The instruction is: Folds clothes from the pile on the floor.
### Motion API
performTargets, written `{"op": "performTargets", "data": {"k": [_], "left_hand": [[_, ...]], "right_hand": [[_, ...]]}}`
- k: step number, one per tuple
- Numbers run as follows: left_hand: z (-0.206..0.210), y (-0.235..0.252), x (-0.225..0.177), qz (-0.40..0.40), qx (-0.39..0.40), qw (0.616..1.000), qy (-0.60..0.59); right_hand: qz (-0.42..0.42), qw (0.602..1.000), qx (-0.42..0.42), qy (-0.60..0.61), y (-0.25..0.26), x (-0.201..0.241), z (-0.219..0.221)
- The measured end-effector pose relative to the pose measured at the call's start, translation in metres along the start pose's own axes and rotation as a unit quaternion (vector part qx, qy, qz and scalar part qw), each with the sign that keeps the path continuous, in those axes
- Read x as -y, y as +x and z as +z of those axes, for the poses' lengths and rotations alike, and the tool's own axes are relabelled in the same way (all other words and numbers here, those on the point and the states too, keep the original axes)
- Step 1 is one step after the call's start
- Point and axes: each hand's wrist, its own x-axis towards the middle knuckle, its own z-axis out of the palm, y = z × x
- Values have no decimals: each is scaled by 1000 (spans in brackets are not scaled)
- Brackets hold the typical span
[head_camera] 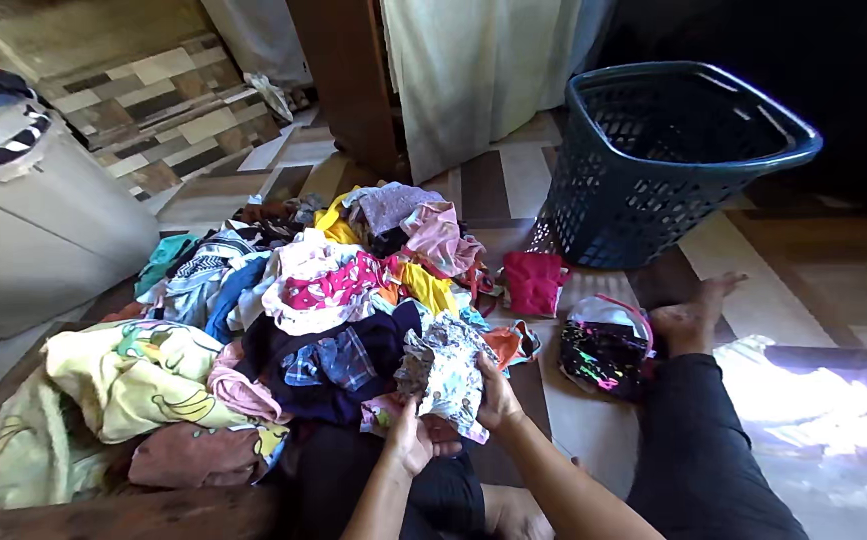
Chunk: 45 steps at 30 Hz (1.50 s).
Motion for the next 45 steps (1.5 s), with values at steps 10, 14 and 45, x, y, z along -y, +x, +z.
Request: {"op": "performTargets", "data": {"k": [10, 14, 45], "left_hand": [[21, -4, -11, 221, -11, 972, -81], [21, -6, -23, 259, 23, 966, -17], [5, 1, -48, 231, -37, 972, 20]], "right_hand": [[-129, 972, 30, -195, -19, 15, -4], [-207, 911, 58, -351, -18, 27, -13], [-90, 860, 116, -488, -2, 38, 1]]}}
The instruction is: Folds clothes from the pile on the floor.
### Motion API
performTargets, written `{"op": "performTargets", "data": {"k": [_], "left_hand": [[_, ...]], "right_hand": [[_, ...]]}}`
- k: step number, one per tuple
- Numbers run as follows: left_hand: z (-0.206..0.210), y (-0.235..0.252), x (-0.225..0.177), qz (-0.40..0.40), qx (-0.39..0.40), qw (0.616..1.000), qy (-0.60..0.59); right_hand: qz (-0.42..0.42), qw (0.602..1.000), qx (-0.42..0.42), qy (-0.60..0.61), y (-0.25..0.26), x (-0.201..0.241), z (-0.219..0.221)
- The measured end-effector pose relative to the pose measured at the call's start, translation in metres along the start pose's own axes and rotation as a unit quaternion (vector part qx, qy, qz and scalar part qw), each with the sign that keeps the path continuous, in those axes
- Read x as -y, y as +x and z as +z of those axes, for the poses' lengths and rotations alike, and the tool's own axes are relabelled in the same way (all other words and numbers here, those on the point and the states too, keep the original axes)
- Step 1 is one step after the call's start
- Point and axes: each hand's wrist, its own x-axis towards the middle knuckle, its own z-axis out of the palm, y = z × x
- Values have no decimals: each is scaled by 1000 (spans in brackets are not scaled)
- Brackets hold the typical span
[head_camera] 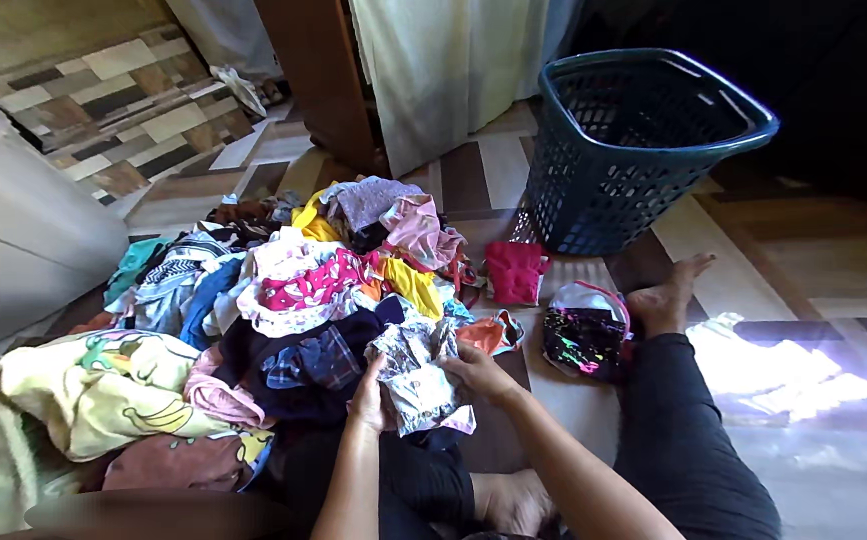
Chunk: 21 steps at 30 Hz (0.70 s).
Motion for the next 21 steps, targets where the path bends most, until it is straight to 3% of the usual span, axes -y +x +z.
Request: {"op": "performTargets", "data": {"k": [2, 4, 8, 10, 12, 14, 16, 21], "left_hand": [[-7, 18, 5, 29, -49, 993, 108], [-17, 32, 16, 142, -101, 957, 234], [-13, 24, 16, 420, -130, 785, 438], [1, 23, 15, 474, -77, 743, 466], [19, 26, 14, 460, -27, 740, 490], [34, 27, 7, 385, 1, 748, 540], [44, 28, 0, 318, 13, 743, 588], [47, 16, -9, 254, 8, 731, 634]], "right_hand": [[44, 999, -15, -12, 12, -10, 6], [59, 996, -30, -59, 23, -21, 10], [30, 988, -55, -142, 29, -30, 18], [21, 983, -65, -173, 27, -30, 21], [-1, 977, -76, -199, 23, -29, 25], [-24, 972, -85, -220, 18, -29, 27], [-42, 968, -94, -228, 14, -30, 29], [-56, 964, -101, -239, 10, -33, 26]]}}
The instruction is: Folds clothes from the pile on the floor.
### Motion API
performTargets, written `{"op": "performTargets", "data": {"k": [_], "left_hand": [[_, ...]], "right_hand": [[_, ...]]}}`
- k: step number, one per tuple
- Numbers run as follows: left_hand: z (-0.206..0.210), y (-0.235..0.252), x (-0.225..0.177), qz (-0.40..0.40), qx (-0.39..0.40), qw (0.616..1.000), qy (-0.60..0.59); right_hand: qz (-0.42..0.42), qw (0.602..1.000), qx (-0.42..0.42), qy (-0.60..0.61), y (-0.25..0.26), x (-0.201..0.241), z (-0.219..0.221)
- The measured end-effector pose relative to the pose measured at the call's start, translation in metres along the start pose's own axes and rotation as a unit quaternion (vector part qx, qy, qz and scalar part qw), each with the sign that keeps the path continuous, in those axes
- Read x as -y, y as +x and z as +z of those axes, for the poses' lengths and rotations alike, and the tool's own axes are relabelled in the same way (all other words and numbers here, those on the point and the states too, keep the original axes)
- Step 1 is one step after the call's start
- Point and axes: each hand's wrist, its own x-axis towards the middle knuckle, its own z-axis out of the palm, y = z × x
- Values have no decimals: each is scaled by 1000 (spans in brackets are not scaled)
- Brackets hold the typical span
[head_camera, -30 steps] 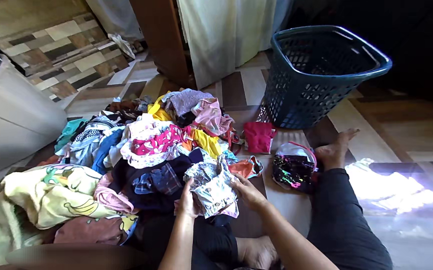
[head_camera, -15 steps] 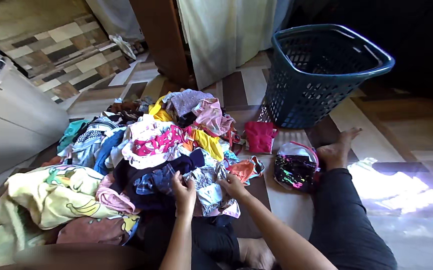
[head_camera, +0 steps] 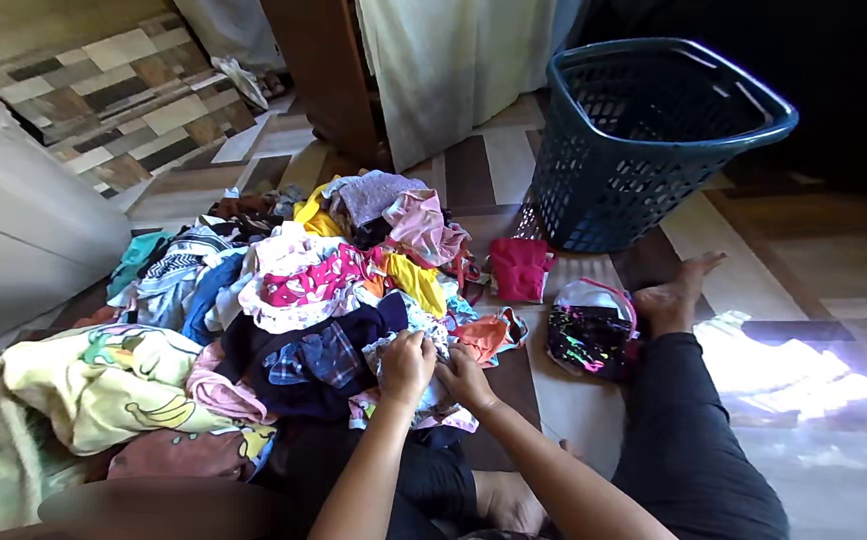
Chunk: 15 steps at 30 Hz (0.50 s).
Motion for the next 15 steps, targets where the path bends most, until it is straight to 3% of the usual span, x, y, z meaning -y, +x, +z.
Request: {"op": "performTargets", "data": {"k": [3, 5, 6, 8, 10, 11, 13, 15], "left_hand": [[-11, -4, 1, -37, 55, 996, -54], [-12, -3, 5, -80, 74, 977, -182], [-10, -2, 7, -108, 70, 952, -279], [-9, 1, 7, -178, 75, 857, -479], [-9, 6, 6, -240, 78, 768, -588], [-9, 9, 6, -255, 79, 747, -609], [-8, 11, 9, -241, 74, 761, -597], [-11, 10, 15, -183, 42, 830, -525]], "right_hand": [[0, 1000, -3, 4, 1, -2, 3], [-3, 1000, 7, 9, 2, -3, 5], [-11, 1000, 8, 13, 2, -5, 6], [-27, 999, 6, 19, 3, -9, 7], [-30, 999, 13, 19, 4, -11, 5], [-26, 999, 18, 20, 3, -12, 4], [-7, 999, 23, 30, 4, -13, 2], [25, 999, 25, 39, 4, -12, -1]]}}
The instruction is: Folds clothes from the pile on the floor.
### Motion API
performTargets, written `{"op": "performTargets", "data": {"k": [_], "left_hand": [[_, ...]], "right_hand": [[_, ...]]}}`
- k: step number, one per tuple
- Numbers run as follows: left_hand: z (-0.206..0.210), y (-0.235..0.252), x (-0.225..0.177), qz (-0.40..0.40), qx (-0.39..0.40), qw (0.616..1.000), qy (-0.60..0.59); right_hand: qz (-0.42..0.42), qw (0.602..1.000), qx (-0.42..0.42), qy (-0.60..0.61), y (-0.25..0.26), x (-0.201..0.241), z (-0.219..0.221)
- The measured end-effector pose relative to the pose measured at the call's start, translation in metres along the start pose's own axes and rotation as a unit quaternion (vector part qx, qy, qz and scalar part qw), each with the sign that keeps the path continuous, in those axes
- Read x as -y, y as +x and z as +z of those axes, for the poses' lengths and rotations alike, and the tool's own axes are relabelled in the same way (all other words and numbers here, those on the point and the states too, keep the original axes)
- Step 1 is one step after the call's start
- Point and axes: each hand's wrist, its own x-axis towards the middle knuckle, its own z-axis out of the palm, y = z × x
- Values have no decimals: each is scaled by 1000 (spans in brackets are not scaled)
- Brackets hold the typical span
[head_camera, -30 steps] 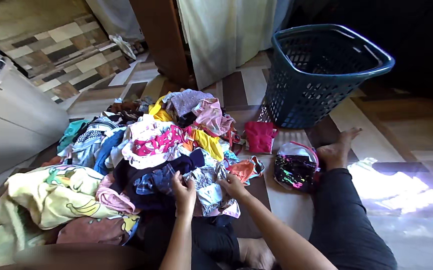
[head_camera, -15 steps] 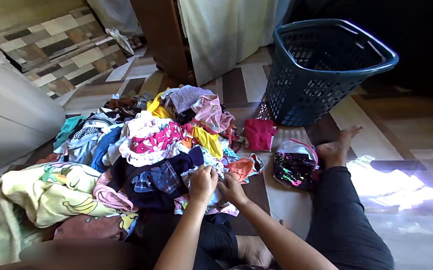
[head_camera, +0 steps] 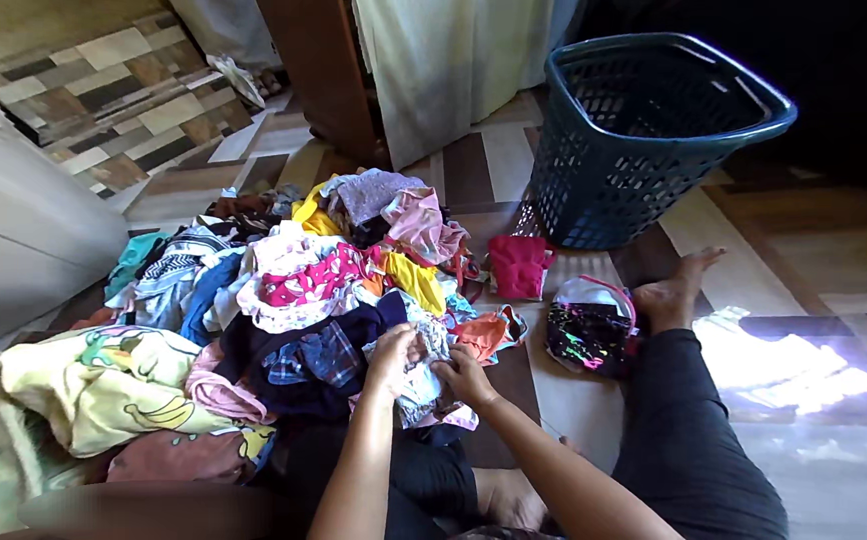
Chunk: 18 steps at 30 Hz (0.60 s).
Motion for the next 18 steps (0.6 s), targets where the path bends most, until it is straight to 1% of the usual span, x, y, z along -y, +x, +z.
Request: {"op": "performTargets", "data": {"k": [2, 4, 6, 8, 10, 13, 15, 18], "left_hand": [[-14, 1, 4, 81, -34, 991, 99], [-29, -2, 9, 131, -84, 970, 186], [-41, -12, 14, 137, -122, 943, 279], [-45, -26, 25, 114, -142, 933, 310], [-45, -37, 47, 95, -151, 942, 285], [-38, -45, 76, 47, -142, 972, 181], [-32, -48, 76, 11, -132, 984, 115], [-32, -49, 63, -27, -134, 989, 49]], "right_hand": [[32, 999, -9, 10, 0, 1, -2], [65, 997, -18, 31, 3, 1, -2], [104, 991, -27, 78, 5, 1, 0], [147, 980, -37, 128, 6, 4, 2], [193, 968, -25, 156, 5, 9, 1], [229, 958, 34, 170, 5, 18, -5], [203, 959, 59, 189, 4, 20, -7], [113, 961, 70, 243, -2, 19, -7]]}}
